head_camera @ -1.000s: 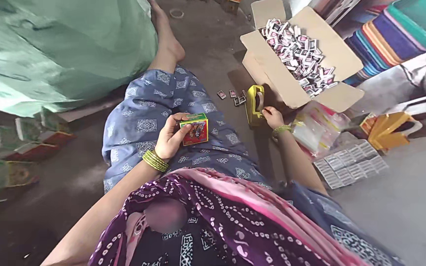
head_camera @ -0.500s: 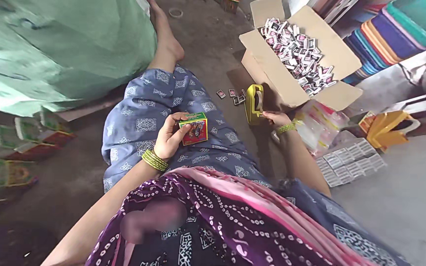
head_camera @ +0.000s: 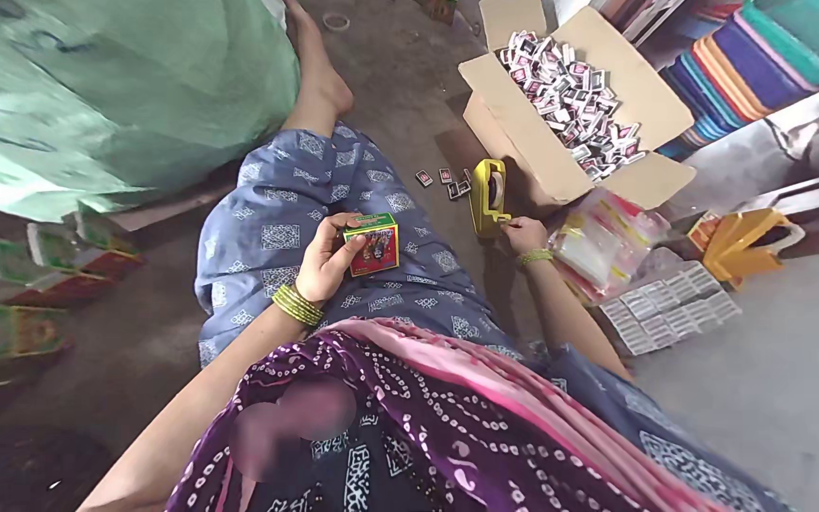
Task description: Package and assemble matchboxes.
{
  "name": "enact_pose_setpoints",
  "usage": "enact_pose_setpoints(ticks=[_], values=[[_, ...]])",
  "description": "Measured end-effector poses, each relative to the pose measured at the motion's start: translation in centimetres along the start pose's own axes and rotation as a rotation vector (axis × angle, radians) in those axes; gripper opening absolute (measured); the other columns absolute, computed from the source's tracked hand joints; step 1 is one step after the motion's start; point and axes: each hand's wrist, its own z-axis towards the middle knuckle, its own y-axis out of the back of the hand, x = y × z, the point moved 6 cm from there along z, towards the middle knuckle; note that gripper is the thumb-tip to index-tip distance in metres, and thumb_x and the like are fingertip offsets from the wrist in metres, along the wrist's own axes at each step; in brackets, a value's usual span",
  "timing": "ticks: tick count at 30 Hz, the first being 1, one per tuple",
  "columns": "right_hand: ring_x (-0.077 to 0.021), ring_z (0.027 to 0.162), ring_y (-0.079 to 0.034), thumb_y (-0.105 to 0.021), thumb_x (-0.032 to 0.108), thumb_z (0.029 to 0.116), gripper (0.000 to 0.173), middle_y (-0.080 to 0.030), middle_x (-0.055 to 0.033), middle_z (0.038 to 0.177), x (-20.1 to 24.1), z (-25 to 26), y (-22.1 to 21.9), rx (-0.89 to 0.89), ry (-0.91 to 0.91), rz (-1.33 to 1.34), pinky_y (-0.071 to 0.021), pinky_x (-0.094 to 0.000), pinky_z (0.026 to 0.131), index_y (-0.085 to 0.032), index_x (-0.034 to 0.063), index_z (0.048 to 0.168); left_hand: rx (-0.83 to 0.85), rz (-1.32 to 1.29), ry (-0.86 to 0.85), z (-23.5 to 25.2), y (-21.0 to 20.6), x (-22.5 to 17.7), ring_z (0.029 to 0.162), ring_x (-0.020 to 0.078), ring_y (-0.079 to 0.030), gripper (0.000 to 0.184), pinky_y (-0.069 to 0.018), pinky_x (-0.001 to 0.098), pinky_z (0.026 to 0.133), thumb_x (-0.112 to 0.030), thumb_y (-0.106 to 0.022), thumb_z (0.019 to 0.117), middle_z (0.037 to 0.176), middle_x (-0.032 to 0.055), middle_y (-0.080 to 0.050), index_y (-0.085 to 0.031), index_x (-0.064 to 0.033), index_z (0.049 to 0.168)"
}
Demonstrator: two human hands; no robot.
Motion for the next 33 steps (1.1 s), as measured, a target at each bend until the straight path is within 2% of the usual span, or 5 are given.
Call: enact_pose_setpoints(ticks=[4, 9, 13, 17, 33], values=[[-0.0382, 0.117, -0.064, -0.068, 0.023, 0.0961, 0.025, -0.070, -0.0212, 0.117, 1.5, -0.9, -0.2, 0.108, 0.030, -0.124, -0.0467, -0.0611, 0.102, -0.074, 0.0045, 0.112, -0.007, 0.009, -0.028, 0.1, 0.0, 0.0, 0.120, 0.0178, -0.063, 0.029, -0.0568, 0.0380, 0.097, -0.017, -0.055, 0.1021, 0.139, 0.0095, -0.057, -0.053, -0.0070, 0.129], [-0.0174, 0.096, -0.068, -0.071, 0.027, 0.0980, 0.026, -0.069, -0.0086, 0.110, 8.3, -4.7, -1.9, 0.316, 0.313, 0.604, -0.0584, -0.0390, 0.086, -0.069, 0.0062, 0.115, -0.034, 0.094, -0.035, 0.3, 0.1, 0.2, 0.121, 0.0193, -0.062, 0.026, -0.0567, 0.0392, 0.096, -0.019, -0.054, 0.1040, 0.145, 0.0124, -0.052, -0.056, -0.0046, 0.125], [-0.0205, 0.119, -0.064, -0.064, 0.026, 0.0993, 0.033, -0.065, -0.0047, 0.135, 17.3, -11.2, -2.3, 0.561, 0.521, 0.923, -0.0548, -0.0444, 0.102, -0.069, 0.0091, 0.128, -0.048, 0.114, -0.033, 0.9, -0.2, 0.5, 0.112, 0.0175, -0.065, 0.030, -0.0589, 0.0376, 0.091, -0.019, -0.052, 0.1042, 0.140, 0.0128, -0.056, -0.056, -0.0029, 0.129], [-0.0178, 0.126, -0.061, -0.066, 0.025, 0.0985, 0.025, -0.060, -0.0037, 0.145, 22.5, -14.8, -4.4, 0.679, 0.593, 0.917, -0.0535, -0.0428, 0.102, -0.074, 0.0086, 0.116, -0.061, 0.112, -0.061, 0.5, 0.0, 0.3, 0.110, 0.0165, -0.065, 0.029, -0.0581, 0.0361, 0.091, -0.018, -0.050, 0.1053, 0.137, 0.0128, -0.057, -0.056, -0.0018, 0.128], [-0.0159, 0.092, -0.067, -0.082, 0.018, 0.0863, 0.022, -0.073, -0.0054, 0.101, 22.9, -14.0, -7.4, 0.546, 0.400, 0.914, -0.0574, -0.0365, 0.080, -0.075, 0.0098, 0.106, -0.105, 0.130, -0.071, 1.0, -0.5, 0.0, 0.104, 0.0191, -0.066, 0.049, -0.0588, 0.0369, 0.089, -0.015, -0.085, 0.0822, 0.120, 0.0147, -0.062, -0.056, 0.0001, 0.118]])
